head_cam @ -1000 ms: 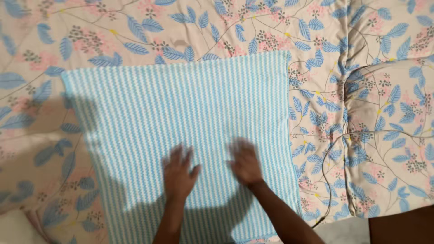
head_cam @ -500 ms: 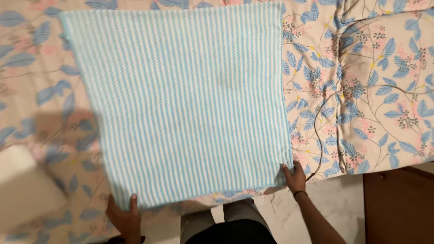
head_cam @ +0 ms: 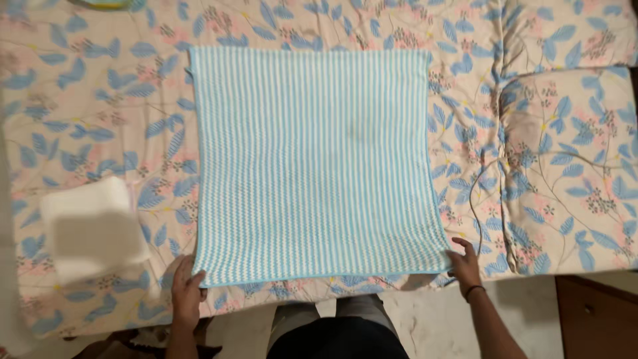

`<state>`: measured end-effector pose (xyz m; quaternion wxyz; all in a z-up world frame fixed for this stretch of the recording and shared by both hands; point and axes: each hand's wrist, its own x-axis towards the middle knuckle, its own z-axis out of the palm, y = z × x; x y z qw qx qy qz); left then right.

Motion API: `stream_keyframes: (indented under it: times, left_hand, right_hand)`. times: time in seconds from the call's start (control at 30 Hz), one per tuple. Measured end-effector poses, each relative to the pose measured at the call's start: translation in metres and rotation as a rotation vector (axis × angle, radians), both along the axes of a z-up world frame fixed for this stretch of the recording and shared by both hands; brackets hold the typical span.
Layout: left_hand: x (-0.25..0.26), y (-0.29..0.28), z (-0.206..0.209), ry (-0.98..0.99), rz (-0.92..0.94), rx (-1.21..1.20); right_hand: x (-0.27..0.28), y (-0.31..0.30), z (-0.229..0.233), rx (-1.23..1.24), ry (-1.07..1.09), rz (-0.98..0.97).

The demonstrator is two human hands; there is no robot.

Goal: The person folds a white towel with pink trim and a blue-and-white striped towel on a bed. Each towel is unfolded, aligned, and folded into a compact rectangle, then placed on the bed.

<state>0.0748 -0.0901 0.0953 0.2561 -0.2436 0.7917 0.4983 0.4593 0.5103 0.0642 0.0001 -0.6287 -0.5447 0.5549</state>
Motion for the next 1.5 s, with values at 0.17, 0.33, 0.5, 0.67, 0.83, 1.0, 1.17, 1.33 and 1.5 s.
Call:
stream_keyframes:
  times: [0.17,0.33,0.5,0.67,0.83,1.0,1.17,1.33,1.5]
  left_hand:
    - [-0.060,0.012,-0.002,0.023,0.123,0.301]
    - [-0.133,0.058,-0.011,0.037,0.228,0.657]
    - [-0.177,0.106,-0.016,0.198,-0.074,0.436]
    - [-0.201,0.135,-0.028,0.309,-0.014,0.242]
    - [-0.225,0.147,-0.038,0.663,-0.376,-0.328]
    - [-0.253,0.149,-0.068,0.801,-0.603,-0.451]
    - [-0.255,0.144,-0.097,0.691,-0.458,-0.383]
    - [-0.216,0.132,-0.084,0.562,-0.485,-0.483]
    - [-0.176,0.111,-0.047,0.268,-0.428,-0.151]
  right_hand:
    - [-0.045,0.055,0.001,-0.193,0.129,-0.199]
    - [-0.108,0.112,-0.022,-0.234,0.380,-0.401]
    - [-0.161,0.136,-0.042,-0.035,0.419,-0.229]
    - [-0.191,0.137,-0.051,0.273,0.169,-0.073]
    - [-0.204,0.153,-0.054,0.319,-0.103,0.059]
    - [-0.203,0.166,-0.089,0.633,-0.340,0.345]
    - [-0.191,0.163,-0.125,0.608,-0.194,0.416]
    - [-0.153,0.122,-0.114,0.408,-0.112,0.256]
    - [-0.124,0.090,-0.085,-0.098,-0.019,0.048]
